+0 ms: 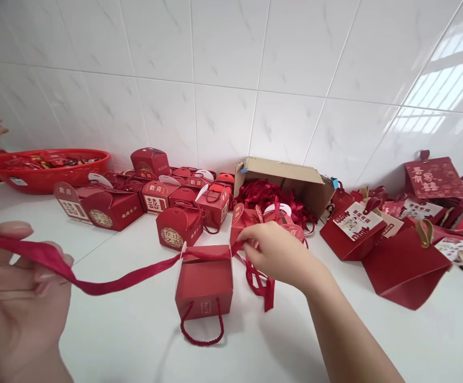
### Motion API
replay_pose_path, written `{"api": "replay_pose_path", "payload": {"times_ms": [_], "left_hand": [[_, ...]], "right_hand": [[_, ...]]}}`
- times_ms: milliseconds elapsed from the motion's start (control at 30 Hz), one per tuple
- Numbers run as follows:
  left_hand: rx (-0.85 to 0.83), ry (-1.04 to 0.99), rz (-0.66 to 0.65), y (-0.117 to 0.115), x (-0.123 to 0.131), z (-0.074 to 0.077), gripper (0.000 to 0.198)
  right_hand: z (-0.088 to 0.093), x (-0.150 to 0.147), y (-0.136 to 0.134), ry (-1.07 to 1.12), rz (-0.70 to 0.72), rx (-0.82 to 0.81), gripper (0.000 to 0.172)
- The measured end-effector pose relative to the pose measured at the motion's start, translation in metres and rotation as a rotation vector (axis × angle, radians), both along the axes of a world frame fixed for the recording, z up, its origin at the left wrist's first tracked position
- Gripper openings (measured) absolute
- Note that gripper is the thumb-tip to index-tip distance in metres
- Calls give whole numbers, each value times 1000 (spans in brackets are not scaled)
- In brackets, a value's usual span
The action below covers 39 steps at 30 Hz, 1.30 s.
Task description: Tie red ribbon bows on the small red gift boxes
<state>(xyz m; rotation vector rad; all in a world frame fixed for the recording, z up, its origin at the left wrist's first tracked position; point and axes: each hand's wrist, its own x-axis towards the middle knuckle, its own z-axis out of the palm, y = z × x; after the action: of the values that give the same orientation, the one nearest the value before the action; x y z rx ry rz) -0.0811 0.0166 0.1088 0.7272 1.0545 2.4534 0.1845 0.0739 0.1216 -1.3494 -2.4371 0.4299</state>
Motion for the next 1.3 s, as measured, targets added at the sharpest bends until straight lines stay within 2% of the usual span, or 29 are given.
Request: {"api": "replay_pose_path", "payload": {"times_ms": [100, 233, 367, 467, 533, 633, 767, 1000, 1167, 1300], "left_hand": [[110, -55, -11, 0, 16, 9, 20], [85, -57, -58, 3, 33, 13, 26], [56, -69, -152, 11, 35, 7, 26], [5, -64, -229, 19, 33, 0, 26], [-30, -65, -267, 25, 32, -3, 33], [-29, -114, -324, 32, 28, -6, 40], [-86, -136, -459, 37, 19, -5, 40], [-466, 337, -455, 36, 10, -14, 38], [-694, 538, -530, 36, 9, -21, 43], [-795, 717, -563, 35, 8, -25, 47]], "right_hand": [[9, 11, -6, 86, -87, 122, 23], [18, 22, -18, 232, -224, 284, 21], [19, 25, -23, 272, -282, 406, 16], [18, 27, -17, 215, -263, 434, 18], [17, 30, -12, 165, -280, 424, 21], [16, 37, -3, 35, -390, 306, 23], [13, 47, 10, -108, -506, 7, 22], [4, 52, 27, -194, -386, -254, 31], [3, 50, 32, -154, -349, -337, 28], [0, 50, 35, -192, -334, -394, 22]]}}
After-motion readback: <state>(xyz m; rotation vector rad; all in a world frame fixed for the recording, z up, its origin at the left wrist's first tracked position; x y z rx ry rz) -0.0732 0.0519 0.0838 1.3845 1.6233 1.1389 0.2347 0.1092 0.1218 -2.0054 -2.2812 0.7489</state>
